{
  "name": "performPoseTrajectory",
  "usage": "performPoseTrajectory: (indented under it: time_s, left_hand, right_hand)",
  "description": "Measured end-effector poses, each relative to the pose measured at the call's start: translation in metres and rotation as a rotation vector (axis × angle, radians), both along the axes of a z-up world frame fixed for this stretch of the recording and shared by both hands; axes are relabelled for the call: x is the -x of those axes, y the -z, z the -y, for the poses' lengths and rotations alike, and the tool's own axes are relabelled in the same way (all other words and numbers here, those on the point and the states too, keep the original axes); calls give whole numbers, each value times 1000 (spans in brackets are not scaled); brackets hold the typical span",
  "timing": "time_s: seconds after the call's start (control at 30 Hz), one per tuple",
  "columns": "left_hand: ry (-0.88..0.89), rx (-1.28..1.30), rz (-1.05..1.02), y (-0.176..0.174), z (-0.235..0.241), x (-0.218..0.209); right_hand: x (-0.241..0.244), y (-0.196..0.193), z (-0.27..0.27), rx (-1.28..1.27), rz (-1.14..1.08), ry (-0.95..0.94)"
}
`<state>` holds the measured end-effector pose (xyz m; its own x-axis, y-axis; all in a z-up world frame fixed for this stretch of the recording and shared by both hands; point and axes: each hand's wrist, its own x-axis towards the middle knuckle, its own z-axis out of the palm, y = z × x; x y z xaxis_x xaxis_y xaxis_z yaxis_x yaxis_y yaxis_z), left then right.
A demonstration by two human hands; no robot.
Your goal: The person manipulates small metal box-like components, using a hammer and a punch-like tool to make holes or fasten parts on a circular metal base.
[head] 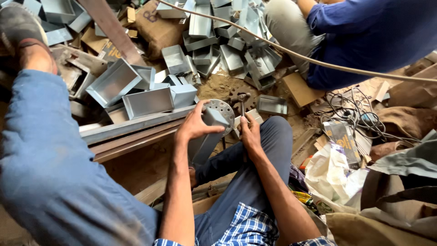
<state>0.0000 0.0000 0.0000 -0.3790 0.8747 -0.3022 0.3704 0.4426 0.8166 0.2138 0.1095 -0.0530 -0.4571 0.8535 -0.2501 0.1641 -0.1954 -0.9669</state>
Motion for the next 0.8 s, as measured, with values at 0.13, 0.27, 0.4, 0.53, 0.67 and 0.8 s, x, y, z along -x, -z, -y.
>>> performPoseTrajectory:
  time_s: [0.13,0.27,0.4,0.53,0.67,0.8]
  left_hand:
    - [-116,-22,-20,15,-6,-8]
    - [-126,-30,-206,48,-21,-23]
    - [-107,-149,-388,42,-30,-37]
    - [-60,9,-672,11,-26,-60]
    - [-144,23,-731,12,-31,-68]
    - [-145,4,-764,25,-34,-68]
  right_hand:
    - [-2,0,0,-7,38,22]
    - [-7,1,-8,-38,67,1]
    - [-10,3,-16,57,34,-18]
    - [-10,9,-20,155,-34,-30]
    - [-11,11,-20,154,-45,-91]
    - [-10,10,-21,256,-55,-98]
